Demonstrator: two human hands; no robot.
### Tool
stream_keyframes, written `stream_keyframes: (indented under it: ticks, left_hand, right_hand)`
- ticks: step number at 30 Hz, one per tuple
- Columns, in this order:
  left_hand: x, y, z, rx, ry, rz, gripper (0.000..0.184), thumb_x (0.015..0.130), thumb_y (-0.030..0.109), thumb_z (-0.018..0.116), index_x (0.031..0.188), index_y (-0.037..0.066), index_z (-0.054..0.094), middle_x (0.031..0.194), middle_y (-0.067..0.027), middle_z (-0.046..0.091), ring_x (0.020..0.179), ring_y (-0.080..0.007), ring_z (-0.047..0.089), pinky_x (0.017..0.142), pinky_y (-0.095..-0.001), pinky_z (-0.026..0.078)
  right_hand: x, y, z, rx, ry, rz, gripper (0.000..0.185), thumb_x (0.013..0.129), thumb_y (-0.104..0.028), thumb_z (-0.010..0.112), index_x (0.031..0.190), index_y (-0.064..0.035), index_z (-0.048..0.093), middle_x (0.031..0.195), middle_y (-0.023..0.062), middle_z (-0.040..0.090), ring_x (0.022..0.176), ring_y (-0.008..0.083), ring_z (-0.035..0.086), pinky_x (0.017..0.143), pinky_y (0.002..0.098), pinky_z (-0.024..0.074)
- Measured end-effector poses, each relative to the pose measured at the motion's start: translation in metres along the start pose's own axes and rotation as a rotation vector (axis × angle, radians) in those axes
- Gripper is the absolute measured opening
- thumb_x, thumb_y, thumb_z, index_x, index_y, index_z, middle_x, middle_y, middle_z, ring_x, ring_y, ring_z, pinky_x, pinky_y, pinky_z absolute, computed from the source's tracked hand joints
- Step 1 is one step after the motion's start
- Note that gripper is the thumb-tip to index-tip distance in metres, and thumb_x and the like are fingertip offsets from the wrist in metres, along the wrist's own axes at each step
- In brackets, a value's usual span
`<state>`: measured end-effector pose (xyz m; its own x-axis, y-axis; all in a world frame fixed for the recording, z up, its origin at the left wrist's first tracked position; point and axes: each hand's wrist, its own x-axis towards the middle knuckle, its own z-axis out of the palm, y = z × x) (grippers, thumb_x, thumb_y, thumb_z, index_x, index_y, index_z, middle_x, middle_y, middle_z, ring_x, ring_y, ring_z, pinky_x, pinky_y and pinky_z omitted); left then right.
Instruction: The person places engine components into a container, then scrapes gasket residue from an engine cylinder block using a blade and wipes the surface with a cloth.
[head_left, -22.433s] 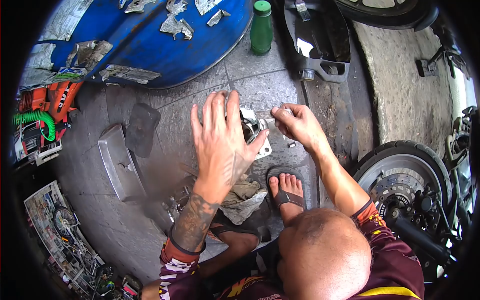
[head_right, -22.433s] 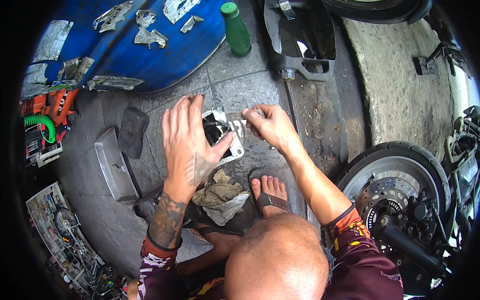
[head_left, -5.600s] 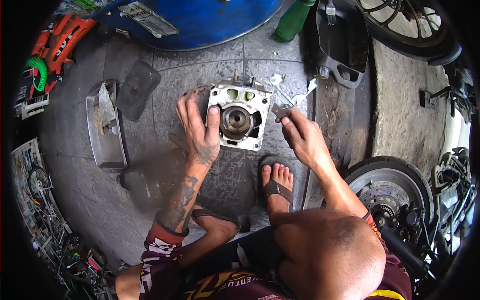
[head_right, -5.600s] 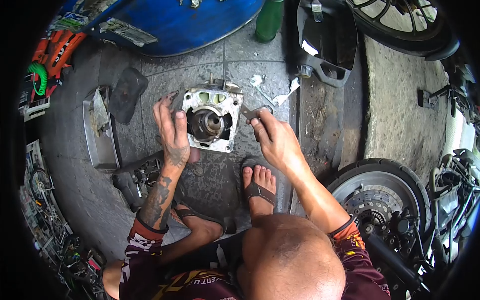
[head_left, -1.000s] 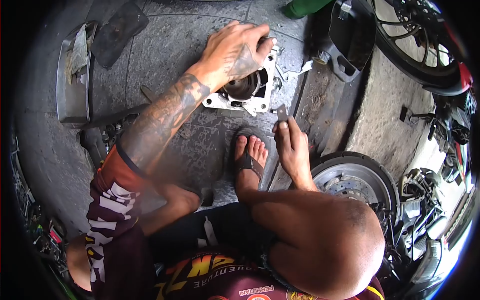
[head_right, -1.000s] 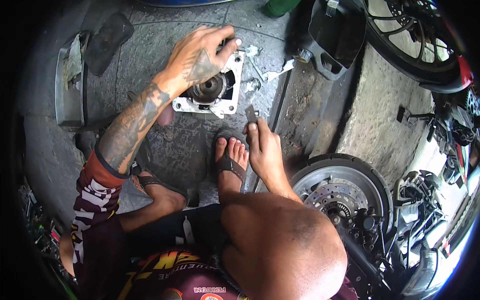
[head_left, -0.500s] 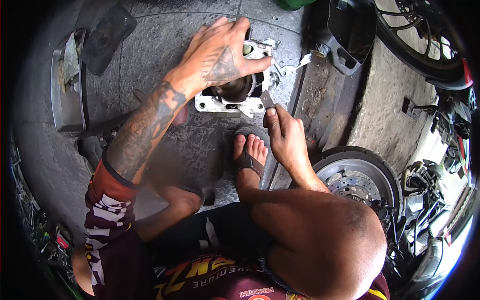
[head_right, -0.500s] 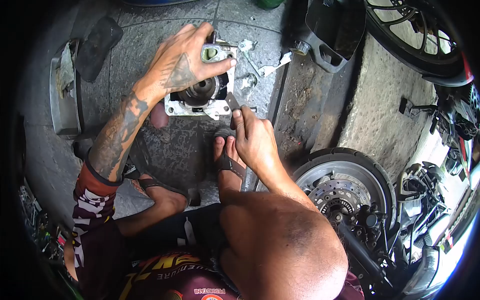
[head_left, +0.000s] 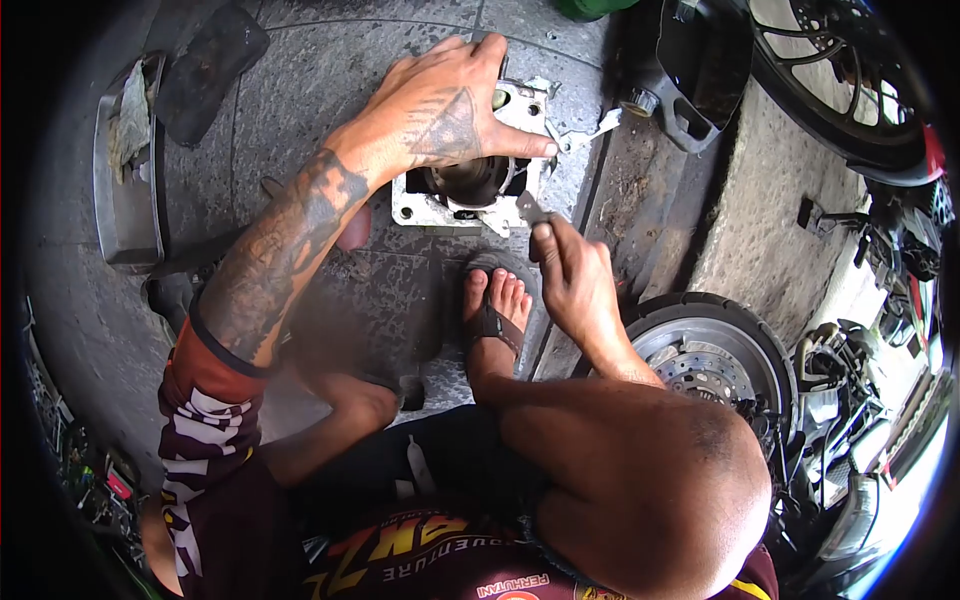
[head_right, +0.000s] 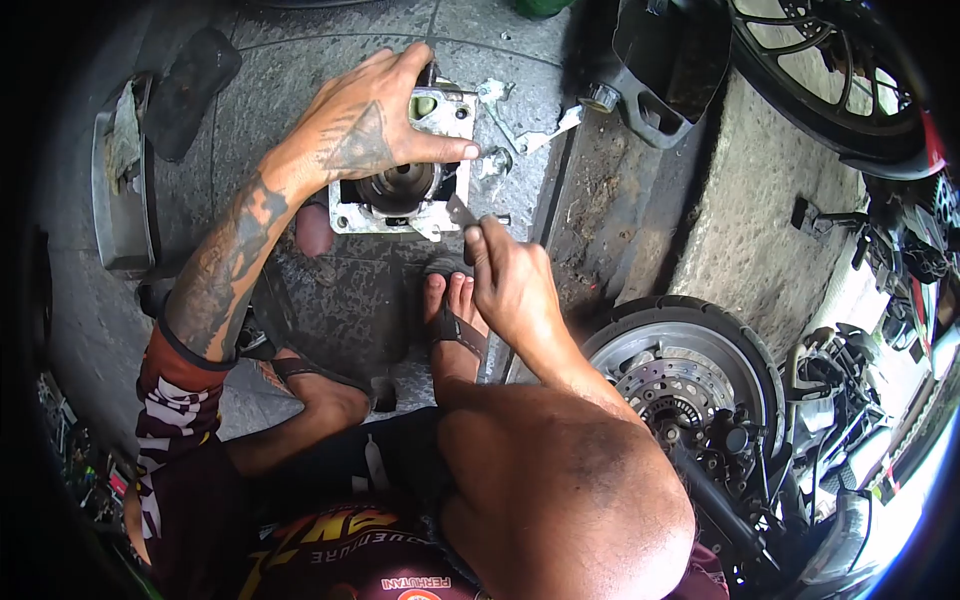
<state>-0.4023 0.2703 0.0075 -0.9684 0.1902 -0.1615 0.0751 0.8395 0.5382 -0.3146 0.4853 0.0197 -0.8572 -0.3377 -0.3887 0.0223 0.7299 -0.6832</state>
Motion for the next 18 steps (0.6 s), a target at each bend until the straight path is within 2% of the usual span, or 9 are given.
stream_keyframes:
  ticks: [1,4,6,10,13,14,16,17,18]
  left_hand:
    - [0.0,-0.002,0.0,0.005,-0.011,-0.007,0.105,0.059,0.069,0.081,0.126,-0.007,0.051,0.105,-0.0277,0.062,0.101,-0.0409,0.064,0.087,-0.0474,0.051]
    - [0.001,0.0,-0.001,0.015,-0.024,-0.008,0.104,0.059,0.067,0.082,0.127,-0.006,0.052,0.106,-0.0271,0.062,0.103,-0.0405,0.064,0.088,-0.0472,0.051]
    - [-0.001,0.002,0.002,0.02,-0.013,-0.015,0.102,0.059,0.064,0.083,0.127,-0.005,0.052,0.108,-0.0265,0.062,0.104,-0.0399,0.064,0.088,-0.0474,0.051]
    - [-0.001,0.001,0.005,0.05,0.025,-0.011,0.1,0.065,0.066,0.077,0.128,-0.008,0.051,0.11,-0.0252,0.065,0.108,-0.0365,0.063,0.093,-0.0469,0.05]
    - [-0.001,0.0,0.007,0.061,0.069,0.005,0.103,0.064,0.067,0.077,0.128,-0.009,0.05,0.108,-0.0253,0.065,0.106,-0.0376,0.064,0.092,-0.0477,0.05]
    - [0.0,0.002,0.007,0.014,0.071,-0.045,0.104,0.064,0.068,0.077,0.128,-0.01,0.05,0.107,-0.0259,0.065,0.105,-0.0384,0.064,0.092,-0.0481,0.05]
    - [-0.001,-0.001,0.007,-0.032,0.103,-0.094,0.11,0.063,0.071,0.076,0.128,-0.013,0.048,0.102,-0.0279,0.065,0.1,-0.0406,0.066,0.092,-0.0489,0.05]
    - [-0.003,-0.001,0.004,-0.036,0.092,-0.108,0.11,0.063,0.071,0.076,0.127,-0.013,0.048,0.103,-0.0285,0.065,0.102,-0.0405,0.065,0.093,-0.0485,0.05]
    - [-0.005,0.005,0.003,-0.053,0.059,-0.1,0.11,0.062,0.071,0.077,0.126,-0.014,0.048,0.105,-0.0291,0.064,0.104,-0.0404,0.064,0.093,-0.0482,0.05]
  right_hand:
    - [0.006,0.001,0.0,0.05,0.052,-0.041,0.022,0.1,-0.017,0.049,0.089,0.0006,0.055,0.07,0.0242,0.063,0.069,0.0456,0.063,0.058,0.05,0.0481]
    - [0.006,-0.002,0.003,0.075,0.047,-0.005,0.022,0.1,-0.017,0.049,0.088,0.0005,0.055,0.071,0.0249,0.062,0.07,0.0463,0.063,0.058,0.0509,0.0477]
    - [-0.005,0.0,0.01,0.038,0.038,0.03,0.029,0.102,-0.02,0.049,0.085,0.0023,0.055,0.068,0.0208,0.061,0.067,0.0426,0.062,0.059,0.0438,0.0459]
    - [-0.009,0.001,0.013,0.075,0.018,0.035,0.028,0.101,-0.02,0.05,0.085,0.0022,0.056,0.071,0.022,0.062,0.069,0.0433,0.063,0.061,0.0448,0.0472]
    - [-0.035,0.015,0.031,0.022,-0.195,-0.073,0.026,0.1,-0.021,0.052,0.091,0.0026,0.061,0.075,0.025,0.062,0.072,0.0453,0.062,0.061,0.0452,0.048]
    - [-0.047,0.036,0.056,0.073,0.053,-0.238,0.027,0.1,-0.02,0.052,0.091,0.004,0.061,0.069,0.0224,0.061,0.062,0.0388,0.063,0.058,0.041,0.0466]
    - [-0.045,0.012,0.022,0.257,0.037,0.05,0.027,0.101,-0.019,0.051,0.089,0.0046,0.06,0.063,0.0168,0.059,0.054,0.0244,0.059,0.054,0.0363,0.0438]
    - [-0.043,0.014,0.019,0.299,0.113,-0.014,0.029,0.101,-0.019,0.05,0.087,0.0045,0.058,0.059,0.0106,0.055,0.053,0.0142,0.052,0.051,0.0332,0.0407]
    - [-0.042,0.024,0.019,0.228,0.142,-0.01,0.032,0.103,-0.02,0.048,0.084,0.0041,0.057,0.058,0.01,0.054,0.051,0.0148,0.051,0.05,0.0331,0.0397]
